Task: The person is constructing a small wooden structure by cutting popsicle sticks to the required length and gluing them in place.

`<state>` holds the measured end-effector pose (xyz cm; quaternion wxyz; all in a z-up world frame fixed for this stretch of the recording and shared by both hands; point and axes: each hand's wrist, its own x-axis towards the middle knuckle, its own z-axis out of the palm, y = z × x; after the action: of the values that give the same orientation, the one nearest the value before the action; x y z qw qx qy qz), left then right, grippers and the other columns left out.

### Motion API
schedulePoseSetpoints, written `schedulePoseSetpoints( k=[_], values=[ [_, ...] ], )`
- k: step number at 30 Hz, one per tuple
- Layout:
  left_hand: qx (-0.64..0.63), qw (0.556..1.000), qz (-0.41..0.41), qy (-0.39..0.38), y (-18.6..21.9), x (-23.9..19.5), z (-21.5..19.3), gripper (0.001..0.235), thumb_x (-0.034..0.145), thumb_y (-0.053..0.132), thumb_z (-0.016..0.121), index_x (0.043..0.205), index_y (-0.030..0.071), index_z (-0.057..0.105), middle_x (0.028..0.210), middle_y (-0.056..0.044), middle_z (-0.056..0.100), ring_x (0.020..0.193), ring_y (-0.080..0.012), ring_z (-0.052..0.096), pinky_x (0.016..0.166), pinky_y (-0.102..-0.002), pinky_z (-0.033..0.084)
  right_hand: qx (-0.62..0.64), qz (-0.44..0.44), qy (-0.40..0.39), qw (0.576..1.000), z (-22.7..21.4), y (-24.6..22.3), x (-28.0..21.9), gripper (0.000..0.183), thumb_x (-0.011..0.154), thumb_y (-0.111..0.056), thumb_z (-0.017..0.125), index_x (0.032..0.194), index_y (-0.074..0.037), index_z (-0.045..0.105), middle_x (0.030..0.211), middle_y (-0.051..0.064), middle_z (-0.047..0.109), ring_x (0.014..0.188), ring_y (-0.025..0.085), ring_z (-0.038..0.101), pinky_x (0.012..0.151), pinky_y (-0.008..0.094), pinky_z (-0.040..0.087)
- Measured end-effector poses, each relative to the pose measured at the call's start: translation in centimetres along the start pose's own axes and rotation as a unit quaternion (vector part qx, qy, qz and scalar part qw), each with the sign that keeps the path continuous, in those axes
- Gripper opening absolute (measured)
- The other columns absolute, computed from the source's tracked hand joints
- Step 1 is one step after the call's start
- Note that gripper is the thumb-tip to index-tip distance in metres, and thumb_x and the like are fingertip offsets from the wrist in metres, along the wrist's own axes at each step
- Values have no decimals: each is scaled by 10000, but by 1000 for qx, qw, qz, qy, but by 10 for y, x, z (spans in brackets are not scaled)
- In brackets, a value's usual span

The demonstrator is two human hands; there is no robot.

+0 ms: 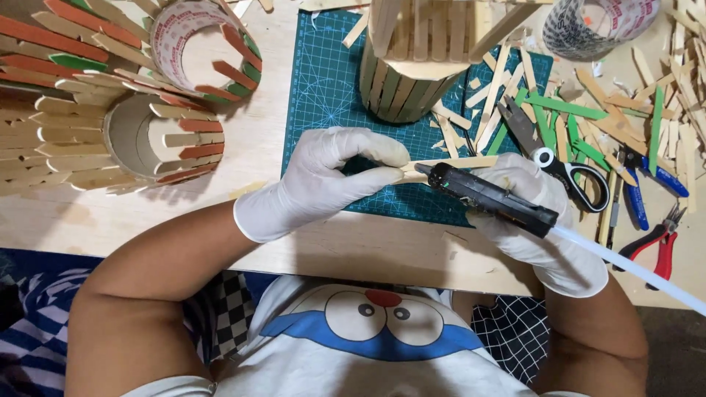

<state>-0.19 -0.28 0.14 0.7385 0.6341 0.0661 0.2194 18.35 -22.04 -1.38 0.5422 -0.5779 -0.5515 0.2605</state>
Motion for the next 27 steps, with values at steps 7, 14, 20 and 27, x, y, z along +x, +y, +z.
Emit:
schedulePoseSetpoints(
  k=[7,14,20,27],
  values=[
    [60,996,64,-30,0,5,-6,163,903,-13,800,1038,48,732,975,-105,773,910,-192,768,886,-297,628,-146,-20,36,988,1,-18,-5,91,834,-23,721,778,-7,651,789,133,694,738,280,693,714,352,584],
    [129,983,123,-37,-2,4,-7,156,918,26,810,1038,29,709,1023,-113,768,934,-205,781,929,-283,651,-242,-47,23,969,12,-36,11,153,934,6,626,789,53,608,779,190,678,679,316,671,644,392,547],
    [133,986,92,-31,-4,2,-8,127,923,59,795,1020,65,713,1033,-78,771,960,-188,778,933,-273,638,-217,-4,-3,976,1,-29,0,149,944,-130,663,921,8,611,895,159,678,812,286,682,727,351,588],
    [113,990,71,-35,3,4,-7,130,917,64,800,1021,67,723,1016,-72,772,915,-157,770,887,-232,642,-207,33,-13,978,-3,-20,-6,111,831,-21,733,859,-26,626,874,127,703,786,247,681,694,310,561]
  ],
)
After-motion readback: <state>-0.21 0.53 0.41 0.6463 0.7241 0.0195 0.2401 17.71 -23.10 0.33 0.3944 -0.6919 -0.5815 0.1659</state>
